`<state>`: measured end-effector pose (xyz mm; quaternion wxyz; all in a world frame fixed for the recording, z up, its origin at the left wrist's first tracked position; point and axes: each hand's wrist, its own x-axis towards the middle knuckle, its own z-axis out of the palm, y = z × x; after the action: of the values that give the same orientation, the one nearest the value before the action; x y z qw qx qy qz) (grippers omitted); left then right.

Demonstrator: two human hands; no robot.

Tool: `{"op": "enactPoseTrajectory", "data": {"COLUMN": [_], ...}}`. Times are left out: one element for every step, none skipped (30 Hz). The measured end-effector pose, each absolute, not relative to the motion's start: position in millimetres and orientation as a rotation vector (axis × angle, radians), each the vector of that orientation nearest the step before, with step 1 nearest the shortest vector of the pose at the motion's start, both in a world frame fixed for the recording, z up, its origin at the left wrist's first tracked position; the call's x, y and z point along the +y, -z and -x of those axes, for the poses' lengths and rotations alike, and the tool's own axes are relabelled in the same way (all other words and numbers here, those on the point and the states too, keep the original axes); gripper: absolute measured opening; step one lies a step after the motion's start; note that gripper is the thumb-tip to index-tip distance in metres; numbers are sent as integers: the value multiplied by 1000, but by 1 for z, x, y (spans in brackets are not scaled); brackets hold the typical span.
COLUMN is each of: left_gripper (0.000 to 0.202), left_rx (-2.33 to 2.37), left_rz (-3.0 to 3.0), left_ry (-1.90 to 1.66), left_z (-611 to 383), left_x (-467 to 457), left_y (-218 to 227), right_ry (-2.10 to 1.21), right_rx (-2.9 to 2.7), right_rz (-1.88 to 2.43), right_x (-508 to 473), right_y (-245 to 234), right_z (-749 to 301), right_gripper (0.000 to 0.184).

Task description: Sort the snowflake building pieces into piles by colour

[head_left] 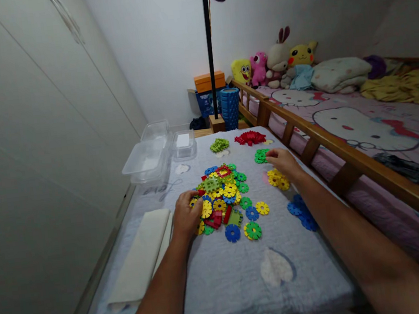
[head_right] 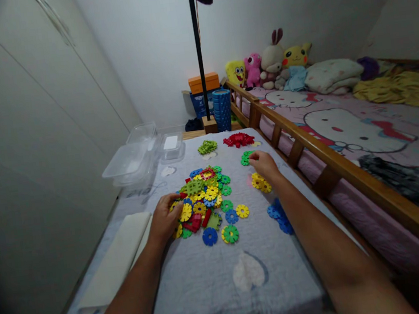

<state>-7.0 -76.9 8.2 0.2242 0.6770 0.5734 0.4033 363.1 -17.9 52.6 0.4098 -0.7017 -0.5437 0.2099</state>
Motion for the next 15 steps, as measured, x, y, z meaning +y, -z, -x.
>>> {"op": "enactPoseTrajectory", "data": {"left_gripper": [24, 24, 25, 25, 25, 26, 26, 27, 27, 27, 28, 28, 29, 30, 31], "left_rx": [1581, 1578, 1574, 1569, 1564, 1557, 1551, 1546, 1540, 1535, 1530, 1524, 1516, 1508, 1502], "left_rz": [-1874, -1882, -1892, -1902, -1912, -1920, -1925, -1927, -1926, -1924, -1923, -1924, -1929, -1935, -1941], "left_ry": [-1113, -1111, -1106, -1102, -1096, -1091, -1089, -1088, -1088, -1087, -1086, -1085, -1080, -1075, -1071], "left_z": [7, 7, 6, 6, 6, 6, 6, 6, 6, 6, 5, 5, 5, 6, 6], "left_x": [-77, -78, -78, -79, -80, -80, -81, -81, -81, -81, -82, -82, -82, -81, -81], "left_y": [-9, -10, -11, -11, -12, -12, -13, -13, -13, -13, -13, -13, -13, -12, -12], "right_ry": [-539, -565, -583, -597, -618, -638, -643, -640, -627, -605, -581, -556, -531, -504, -475], "right_rx": [-1512, -1663, -1811, -1947, -2068, -2162, -2231, -2286, -2322, -2339, -2347, -2347, -2343, -2338, -2331], "right_rz": [1742, 1722, 1673, 1617, 1578, 1560, 1555, 1546, 1538, 1545, 1555, 1567, 1578, 1582, 1578], "right_x": [-32, -48, -66, -84, -102, -119, -134, -147, -157, -163, -167, -167, -166, -162, -157], "right_y": [-53, -52, -49, -45, -39, -32, -25, -17, -10, -5, 0, 4, 6, 8, 9], "right_z": [-355, -345, -336, -327, -319, -311, -304, -298, -294, -289, -286, -283, -281, -278, -276], "right_gripper": [20, 30, 46, 66, 87, 105, 118, 128, 135, 139, 141, 140, 137, 131, 123]}}
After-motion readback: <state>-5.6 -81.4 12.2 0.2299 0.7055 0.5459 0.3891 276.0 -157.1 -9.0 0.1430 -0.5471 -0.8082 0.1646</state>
